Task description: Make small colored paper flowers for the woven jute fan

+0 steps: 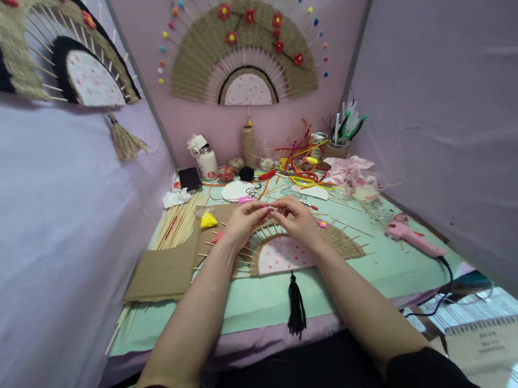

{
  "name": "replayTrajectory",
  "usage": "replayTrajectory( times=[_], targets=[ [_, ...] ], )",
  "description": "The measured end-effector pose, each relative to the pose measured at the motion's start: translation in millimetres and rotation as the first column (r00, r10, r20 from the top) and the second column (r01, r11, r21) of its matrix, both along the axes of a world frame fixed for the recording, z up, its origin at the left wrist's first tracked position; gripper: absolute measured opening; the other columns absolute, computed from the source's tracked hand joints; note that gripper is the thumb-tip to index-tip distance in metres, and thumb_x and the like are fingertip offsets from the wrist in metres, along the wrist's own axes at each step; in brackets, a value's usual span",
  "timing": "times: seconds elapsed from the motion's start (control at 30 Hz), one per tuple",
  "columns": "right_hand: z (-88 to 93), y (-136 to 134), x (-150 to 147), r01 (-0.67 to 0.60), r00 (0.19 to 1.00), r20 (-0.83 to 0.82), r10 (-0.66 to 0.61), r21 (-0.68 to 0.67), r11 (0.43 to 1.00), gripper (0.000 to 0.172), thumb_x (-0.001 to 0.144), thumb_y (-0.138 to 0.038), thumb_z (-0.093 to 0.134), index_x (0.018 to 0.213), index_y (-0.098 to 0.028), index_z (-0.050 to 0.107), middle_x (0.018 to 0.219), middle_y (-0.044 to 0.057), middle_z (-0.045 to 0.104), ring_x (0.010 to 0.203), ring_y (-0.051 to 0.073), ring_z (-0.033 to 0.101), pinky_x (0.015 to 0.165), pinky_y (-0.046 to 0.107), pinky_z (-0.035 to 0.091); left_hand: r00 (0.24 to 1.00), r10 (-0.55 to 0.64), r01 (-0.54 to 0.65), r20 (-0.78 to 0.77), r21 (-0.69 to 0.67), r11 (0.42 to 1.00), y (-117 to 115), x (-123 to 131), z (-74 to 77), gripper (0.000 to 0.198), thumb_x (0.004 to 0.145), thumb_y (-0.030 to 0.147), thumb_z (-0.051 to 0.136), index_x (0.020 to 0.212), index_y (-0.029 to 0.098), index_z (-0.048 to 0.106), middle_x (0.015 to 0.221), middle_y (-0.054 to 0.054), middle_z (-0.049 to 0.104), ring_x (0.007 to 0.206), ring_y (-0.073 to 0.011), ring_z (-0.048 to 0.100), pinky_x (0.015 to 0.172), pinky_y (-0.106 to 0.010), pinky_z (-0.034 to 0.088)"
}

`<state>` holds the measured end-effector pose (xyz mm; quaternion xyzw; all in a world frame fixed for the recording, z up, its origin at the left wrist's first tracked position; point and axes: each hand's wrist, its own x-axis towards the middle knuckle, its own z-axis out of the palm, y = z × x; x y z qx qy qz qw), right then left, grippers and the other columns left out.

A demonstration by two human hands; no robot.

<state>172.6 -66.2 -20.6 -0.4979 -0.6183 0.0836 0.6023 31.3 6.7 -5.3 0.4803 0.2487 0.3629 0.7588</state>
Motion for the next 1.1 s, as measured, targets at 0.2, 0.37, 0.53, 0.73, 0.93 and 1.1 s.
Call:
replayTrajectory(
  times=[0.2, 0.37, 0.53, 0.73, 0.93, 1.1],
  targets=[
    [2.0, -2.5, -3.2, 0.110, 0.987, 0.112, -0.118, 0.079, 0.991, 0.012, 0.083, -0.031, 0.063, 0.090, -0.021, 0.066, 0.090, 0.005, 0.061, 0.079, 0.017, 0.057, 0.069, 0.032, 0.047, 1.000, 0.007, -0.007, -0.002, -0.025, 1.000, -0.5, -0.1, 2.5, 0.021, 0.067, 0.018, 0.078, 0.084, 0.012, 0.067, 0.079, -0.004, 0.070, 0.072, -0.0094, 0.065, 0.074, -0.024, 0.051],
    [-1.7, -0.2, -1.1, 0.166, 0.965, 0.181, -0.190, 0.140, 0.976, 0.010, 0.083, -0.030, 0.064, 0.084, -0.021, 0.066, 0.090, 0.007, 0.061, 0.092, 0.021, 0.058, 0.081, 0.037, 0.047, 1.000, -0.001, 0.001, -0.029, -0.018, 1.000, -2.9, 1.5, 2.8, 0.028, 0.062, 0.021, 0.082, 0.077, 0.012, 0.061, 0.071, -0.001, 0.067, 0.067, -0.0093, 0.064, 0.076, -0.027, 0.051],
    [-4.9, 2.2, -0.3, 0.175, 0.953, 0.222, -0.208, 0.160, 0.972, 0.007, 0.084, -0.027, 0.061, 0.082, -0.022, 0.065, 0.086, 0.005, 0.062, 0.090, 0.021, 0.058, 0.086, 0.040, 0.045, 0.998, -0.014, 0.015, -0.063, 0.010, 1.000, -4.8, 1.1, 4.2, 0.038, 0.053, 0.027, 0.087, 0.077, 0.012, 0.062, 0.069, 0.000, 0.066, 0.065, -0.0096, 0.063, 0.072, -0.026, 0.051],
    [-7.1, 2.7, -1.4, 0.193, 0.929, 0.293, -0.226, 0.139, 0.971, 0.001, 0.079, -0.021, 0.060, 0.078, -0.021, 0.060, 0.088, 0.005, 0.062, 0.092, 0.022, 0.055, 0.090, 0.042, 0.043, 0.995, -0.022, 0.035, -0.101, 0.124, 0.992, -4.6, 3.0, -1.9, 0.035, 0.054, 0.031, 0.084, 0.074, 0.012, 0.064, 0.067, 0.001, 0.065, 0.063, -0.0080, 0.060, 0.067, -0.023, 0.047],
    [-5.2, 2.8, 5.1, 0.283, 0.934, 0.196, -0.299, 0.104, 0.953, 0.006, 0.070, -0.018, 0.060, 0.068, -0.021, 0.055, 0.093, 0.007, 0.062, 0.095, 0.023, 0.054, 0.084, 0.038, 0.044, 0.982, 0.081, -0.035, -0.171, 0.257, 0.966, 3.0, 2.2, -5.2, 0.024, 0.060, 0.026, 0.080, 0.071, 0.012, 0.063, 0.063, 0.002, 0.062, 0.059, -0.0062, 0.055, 0.059, -0.019, 0.042],
    [11.1, 6.7, 20.9, 0.303, 0.916, -0.230, -0.328, -0.138, 0.943, 0.007, 0.068, -0.025, 0.056, 0.068, -0.019, 0.059, 0.089, 0.006, 0.065, 0.086, 0.020, 0.058, 0.066, 0.030, 0.044, 0.953, 0.303, -0.303, 0.011, 0.048, 0.952, 19.5, -16.3, 13.0, 0.024, 0.066, 0.017, 0.077, 0.087, 0.013, 0.066, 0.071, 0.001, 0.065, 0.060, -0.0038, 0.057, 0.059, -0.016, 0.043]
  ],
)
